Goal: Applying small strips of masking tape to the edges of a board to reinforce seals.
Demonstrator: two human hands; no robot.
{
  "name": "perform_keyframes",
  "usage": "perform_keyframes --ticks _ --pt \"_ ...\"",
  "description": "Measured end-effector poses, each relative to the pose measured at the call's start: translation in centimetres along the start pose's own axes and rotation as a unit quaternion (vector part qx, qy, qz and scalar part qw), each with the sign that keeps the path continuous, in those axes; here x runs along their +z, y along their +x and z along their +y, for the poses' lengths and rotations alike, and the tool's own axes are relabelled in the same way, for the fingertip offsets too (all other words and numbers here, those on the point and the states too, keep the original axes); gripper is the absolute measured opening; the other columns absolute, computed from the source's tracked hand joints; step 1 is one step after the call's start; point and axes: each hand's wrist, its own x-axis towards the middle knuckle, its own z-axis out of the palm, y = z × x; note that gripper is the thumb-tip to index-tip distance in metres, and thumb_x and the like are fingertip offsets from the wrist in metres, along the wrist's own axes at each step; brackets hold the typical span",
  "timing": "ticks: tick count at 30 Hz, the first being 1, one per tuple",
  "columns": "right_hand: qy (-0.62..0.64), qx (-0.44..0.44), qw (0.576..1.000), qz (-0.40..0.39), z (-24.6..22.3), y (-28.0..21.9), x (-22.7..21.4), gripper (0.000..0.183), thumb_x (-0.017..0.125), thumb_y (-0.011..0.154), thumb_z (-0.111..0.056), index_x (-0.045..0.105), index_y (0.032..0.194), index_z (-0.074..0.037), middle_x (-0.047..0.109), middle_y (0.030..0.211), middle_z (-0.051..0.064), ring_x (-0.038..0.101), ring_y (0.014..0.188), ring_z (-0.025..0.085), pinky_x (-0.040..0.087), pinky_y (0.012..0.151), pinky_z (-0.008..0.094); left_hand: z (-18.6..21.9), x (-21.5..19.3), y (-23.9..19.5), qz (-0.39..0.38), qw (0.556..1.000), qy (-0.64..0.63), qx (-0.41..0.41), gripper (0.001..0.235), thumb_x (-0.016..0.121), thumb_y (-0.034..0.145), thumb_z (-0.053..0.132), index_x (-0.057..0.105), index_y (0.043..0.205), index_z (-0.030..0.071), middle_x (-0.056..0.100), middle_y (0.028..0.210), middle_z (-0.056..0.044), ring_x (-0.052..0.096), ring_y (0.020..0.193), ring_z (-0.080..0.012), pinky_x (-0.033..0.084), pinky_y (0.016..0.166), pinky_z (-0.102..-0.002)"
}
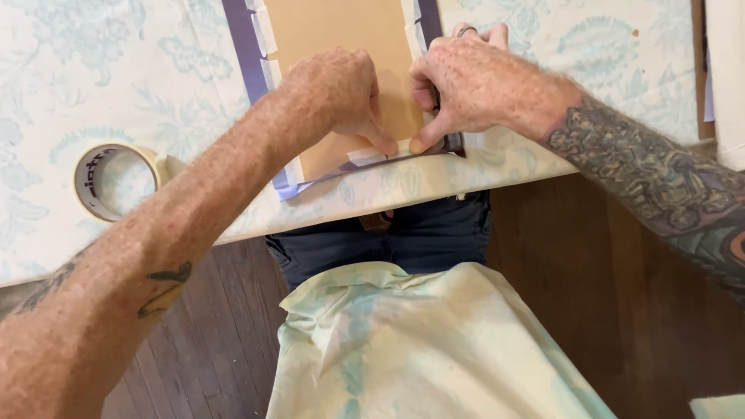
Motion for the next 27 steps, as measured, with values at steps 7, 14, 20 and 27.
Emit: perform_keyframes --ticks 7,14,20,27 --pt "-0.002 0.023 0.999 -0.031 0.2 0.7 -0.4 0.054 0.096 0.061 -0.066 0.067 0.079 -0.025 0.063 0.092 -0.005 0.049 0.109 0.023 0.027 0.095 0.049 0.3 -0.6 -0.2 -0.026 0.999 0.038 0.007 0.064 0.091 0.067 0.066 0.079 0.113 0.022 0.076 0.096 0.004 0.068 0.088 -0.0196 0.056 0.071 -0.035" --pt "0.07 -0.015 0.997 -0.007 0.6 -1.0 -1.4 0.033 0.092 0.074 -0.041 0.068 0.08 -0.019 0.063 0.083 -0.006 0.057 0.09 0.018 0.03 0.092 0.057 -0.5 -0.9 -1.8 -0.036 0.998 -0.034 0.038 0.027 0.082 0.083 0.04 0.076 0.069 0.017 0.075 0.068 0.006 0.066 0.068 -0.0041 0.05 0.071 -0.025" --pt "0.115 0.019 0.993 0.001 -1.3 -2.5 -0.3 0.039 0.082 0.08 -0.059 0.067 0.094 -0.026 0.065 0.095 -0.008 0.057 0.094 0.013 0.028 0.11 0.049 -3.7 2.4 -3.7 0.185 0.962 -0.092 0.177 0.023 0.064 0.096 0.025 0.076 0.107 0.01 0.078 0.106 -0.007 0.076 0.08 -0.0217 0.061 0.06 -0.034" --pt "0.049 -0.014 0.995 0.084 -1.6 -1.4 1.3 0.062 0.088 0.064 -0.07 0.06 0.09 -0.022 0.056 0.103 0.003 0.045 0.105 0.025 0.031 0.093 0.048 -4.5 9.4 -5.1 0.439 0.86 0.05 0.255 0.032 0.066 0.098 0.035 0.066 0.108 0.004 0.062 0.13 -0.013 0.06 0.118 -0.0307 0.052 0.096 -0.04"
